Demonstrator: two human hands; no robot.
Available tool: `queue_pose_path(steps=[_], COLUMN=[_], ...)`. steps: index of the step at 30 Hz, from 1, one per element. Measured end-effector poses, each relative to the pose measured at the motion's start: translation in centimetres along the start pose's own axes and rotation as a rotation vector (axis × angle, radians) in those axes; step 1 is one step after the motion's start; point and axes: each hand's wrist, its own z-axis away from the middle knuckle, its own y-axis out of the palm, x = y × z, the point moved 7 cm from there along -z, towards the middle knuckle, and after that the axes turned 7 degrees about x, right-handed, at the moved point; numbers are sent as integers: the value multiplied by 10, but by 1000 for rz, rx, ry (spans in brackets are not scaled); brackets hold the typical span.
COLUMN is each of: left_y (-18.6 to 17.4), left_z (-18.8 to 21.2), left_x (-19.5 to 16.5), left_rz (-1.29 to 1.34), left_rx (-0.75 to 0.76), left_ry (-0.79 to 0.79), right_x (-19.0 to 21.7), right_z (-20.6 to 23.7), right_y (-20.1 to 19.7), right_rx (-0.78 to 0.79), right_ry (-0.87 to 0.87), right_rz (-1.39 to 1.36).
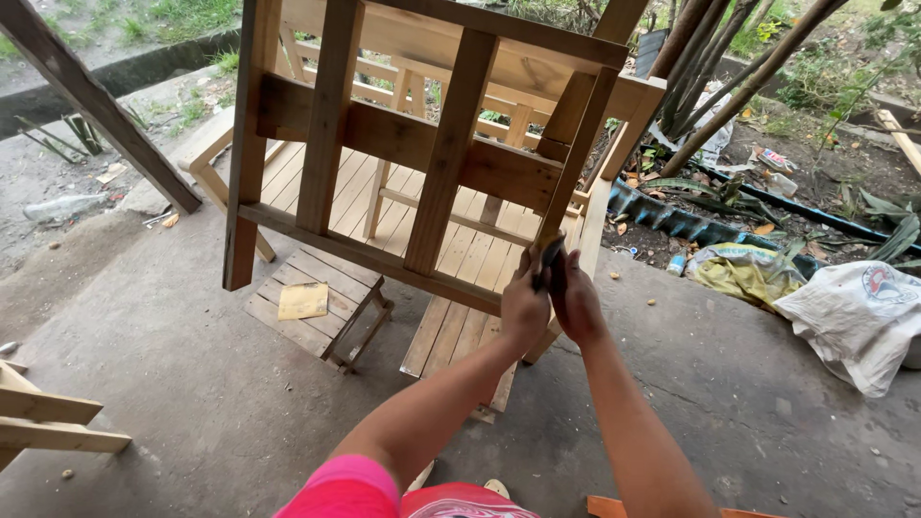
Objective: The person sands the backrest and legs of a wooden chair using a sanding block. They work methodically across multiple surfaces, including the top rail, vertical slats, and side legs, then flip the chair to continue sanding the underside and seat area.
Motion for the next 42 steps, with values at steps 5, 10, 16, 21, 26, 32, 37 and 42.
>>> queue_pose_path(steps=[5,10,16,21,26,32,37,42], left_y=[7,3,2,-10,-9,43,66,51], left_z=[-10,-2,-15,23,43,-61,-189,-169], left_x=[26,50,36,35,4,-20,-88,-97], left_rz=[-18,134,75,-202,-428,-940,-1078,-1146], left_rx=[23,21,48,257,137,202,449,392], left_ry=[-172,-63,-112,-261,428,630,584,606], right_x=[-5,-1,-2,0,0,12,1,-23], right_z=[5,10,15,18,19,28,21,3], right_y=[5,15,18,15,-4,-63,-78,-63], right_rx=[-79,-53,-60,-76,-101,-269,-301,-268], right_ry=[99,43,71,81,115,113,106,148], right_rz=[-51,24,20,-10,-3,-50,22,85])
